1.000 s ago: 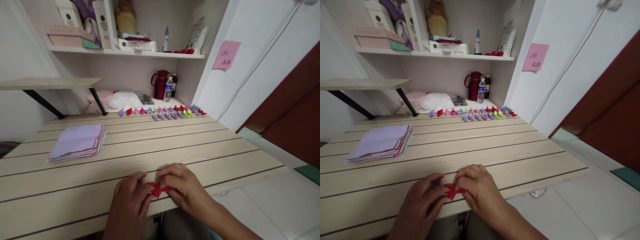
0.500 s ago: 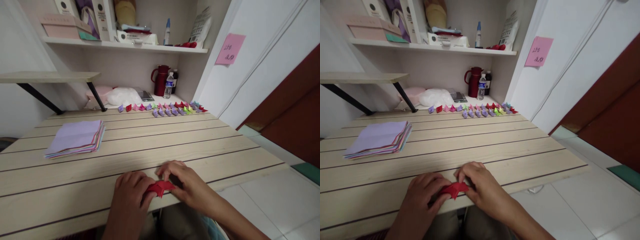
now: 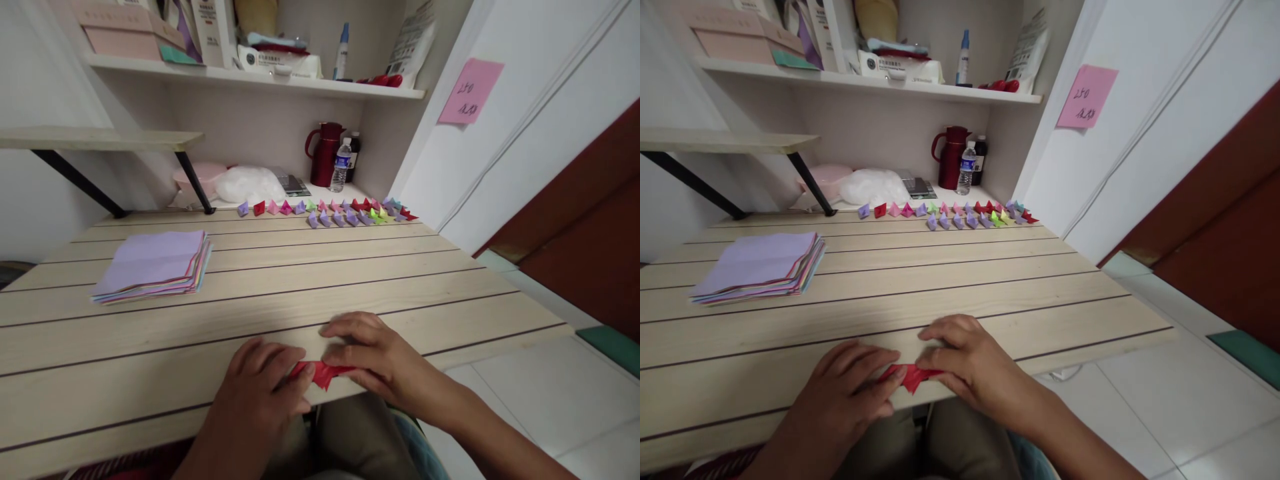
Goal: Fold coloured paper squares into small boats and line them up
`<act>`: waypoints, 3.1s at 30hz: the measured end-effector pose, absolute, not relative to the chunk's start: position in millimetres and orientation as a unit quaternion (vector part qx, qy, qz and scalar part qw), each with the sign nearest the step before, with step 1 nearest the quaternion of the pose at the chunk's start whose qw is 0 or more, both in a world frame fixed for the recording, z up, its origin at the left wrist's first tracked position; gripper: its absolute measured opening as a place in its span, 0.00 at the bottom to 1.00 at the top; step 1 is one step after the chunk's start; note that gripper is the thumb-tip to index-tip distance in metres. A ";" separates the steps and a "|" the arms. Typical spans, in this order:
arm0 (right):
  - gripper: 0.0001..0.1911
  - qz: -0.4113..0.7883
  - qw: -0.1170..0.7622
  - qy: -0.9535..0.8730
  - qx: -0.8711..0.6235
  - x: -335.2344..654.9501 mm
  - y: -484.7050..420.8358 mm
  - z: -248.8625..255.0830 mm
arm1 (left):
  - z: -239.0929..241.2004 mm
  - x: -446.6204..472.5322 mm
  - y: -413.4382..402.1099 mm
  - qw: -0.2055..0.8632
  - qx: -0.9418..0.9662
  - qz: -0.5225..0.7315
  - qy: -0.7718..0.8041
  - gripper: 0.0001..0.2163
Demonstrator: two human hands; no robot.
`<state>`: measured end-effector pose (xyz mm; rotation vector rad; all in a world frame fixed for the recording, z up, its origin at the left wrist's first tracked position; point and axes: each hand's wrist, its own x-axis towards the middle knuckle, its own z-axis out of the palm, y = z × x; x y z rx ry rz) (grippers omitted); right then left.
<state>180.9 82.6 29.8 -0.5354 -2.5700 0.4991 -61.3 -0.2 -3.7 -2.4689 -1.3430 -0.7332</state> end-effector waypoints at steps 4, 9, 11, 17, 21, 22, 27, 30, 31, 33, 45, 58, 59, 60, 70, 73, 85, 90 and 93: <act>0.09 0.169 0.266 -0.924 -0.216 181.0 72.1 26.8 | -1.8 -62.5 -10.3 0.168 -0.866 -0.181 -0.435 0.27; 0.06 0.354 0.321 -0.818 -0.321 170.9 69.9 31.5 | 11.9 -48.8 -15.2 0.020 -0.775 -0.350 -0.525 0.10; 0.07 0.447 0.308 -0.756 -0.367 167.4 74.3 37.4 | 19.8 -45.1 -11.0 -0.086 -0.701 -0.396 -0.587 0.08; 0.09 0.563 0.260 -0.648 -0.441 162.6 98.3 48.3 | 32.2 -40.5 14.1 -0.204 -0.618 -0.405 -0.642 0.20; 0.08 0.516 0.214 -0.702 -0.442 160.0 113.0 50.8 | 29.6 -41.7 30.6 -0.192 -0.654 -0.369 -0.632 0.17; 0.07 0.502 0.202 -0.719 -0.437 159.0 115.1 51.8 | 28.5 -42.8 34.5 -0.177 -0.663 -0.369 -0.627 0.15; 0.04 0.390 0.174 -0.781 -0.456 154.6 119.0 56.1 | 29.4 -47.4 52.5 -0.139 -0.712 -0.336 -0.600 0.07; 0.04 0.255 0.158 -0.831 -0.468 156.5 120.0 53.4 | 34.7 -45.9 59.4 -0.155 -0.725 -0.287 -0.607 0.06; 0.03 0.219 0.160 -0.839 -0.471 158.2 120.4 51.3 | 36.3 -44.7 61.0 -0.150 -0.725 -0.275 -0.613 0.06; 0.05 0.175 0.164 -0.846 -0.476 162.1 121.2 46.0 | 38.3 -42.0 63.8 -0.138 -0.731 -0.252 -0.620 0.06; 0.14 0.297 0.331 -0.843 -0.304 169.9 134.5 33.1 | 46.2 -43.2 83.2 -0.155 -0.749 -0.186 -0.616 0.06; 0.10 0.288 0.243 -0.878 -0.295 161.6 150.5 38.0 | 57.6 -44.7 95.3 -0.166 -0.782 -0.128 -0.587 0.05; 0.09 0.280 0.233 -0.882 -0.299 161.4 152.7 37.5 | 56.9 -45.1 96.0 -0.173 -0.780 -0.129 -0.587 0.04; 0.08 0.274 0.224 -0.885 -0.302 161.3 154.7 37.0 | 55.9 -45.6 96.5 -0.179 -0.779 -0.132 -0.587 0.04; 0.04 0.271 0.195 -0.890 -0.311 161.7 155.3 39.2 | 43.7 -48.0 98.7 -0.200 -0.750 -0.156 -0.611 0.04; 0.02 0.275 0.196 -0.884 -0.323 159.9 153.7 38.8 | 41.6 -46.7 99.2 -0.196 -0.748 -0.146 -0.617 0.05; 0.06 0.219 0.188 -0.895 -0.340 153.9 155.0 31.8 | 54.3 -36.0 96.8 -0.126 -0.776 -0.041 -0.616 0.10; 0.10 0.202 0.192 -0.914 -0.295 155.1 154.9 33.6 | 61.3 -38.8 102.6 -0.127 -0.779 -0.040 -0.613 0.08; 0.09 0.192 0.181 -0.924 -0.277 155.0 155.8 33.4 | 57.4 -50.3 106.4 -0.103 -0.766 -0.058 -0.632 0.08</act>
